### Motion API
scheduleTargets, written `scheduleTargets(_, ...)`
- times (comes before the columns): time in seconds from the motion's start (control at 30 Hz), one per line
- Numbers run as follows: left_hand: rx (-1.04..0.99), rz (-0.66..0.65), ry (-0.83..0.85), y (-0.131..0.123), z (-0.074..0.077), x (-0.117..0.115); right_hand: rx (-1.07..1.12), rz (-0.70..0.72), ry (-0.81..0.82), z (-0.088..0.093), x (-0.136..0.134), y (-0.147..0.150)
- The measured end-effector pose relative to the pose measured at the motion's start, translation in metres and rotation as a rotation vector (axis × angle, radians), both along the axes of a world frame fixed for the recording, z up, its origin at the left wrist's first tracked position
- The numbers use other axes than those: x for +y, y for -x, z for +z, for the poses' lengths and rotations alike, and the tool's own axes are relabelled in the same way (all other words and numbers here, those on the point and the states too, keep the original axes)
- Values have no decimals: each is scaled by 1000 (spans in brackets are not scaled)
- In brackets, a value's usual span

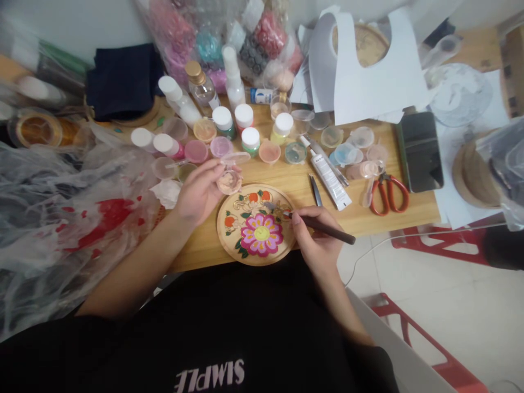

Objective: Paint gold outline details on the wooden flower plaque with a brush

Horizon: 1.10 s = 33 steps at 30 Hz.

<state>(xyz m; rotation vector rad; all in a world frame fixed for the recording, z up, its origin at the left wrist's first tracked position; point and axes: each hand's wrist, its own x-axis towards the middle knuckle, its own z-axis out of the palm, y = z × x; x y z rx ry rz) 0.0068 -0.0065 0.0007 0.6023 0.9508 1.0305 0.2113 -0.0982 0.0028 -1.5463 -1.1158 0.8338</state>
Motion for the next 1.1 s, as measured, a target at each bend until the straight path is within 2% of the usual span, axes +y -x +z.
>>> scheduleTargets(0.3,-37,-6,-17,0,-1,0,-35,-37,-6,10,2,3)
scheduleTargets(0.77,-50,-13,-14,1,-2,0,-38,-17,-4,5,4,3)
scheduleTargets(0.93,-45,-13,-8,1,2,0,-84,24,-18,6,2,2)
scheduleTargets(1.1,-15,-13,4,0,4,0,-263,183,-102,14,0,-2)
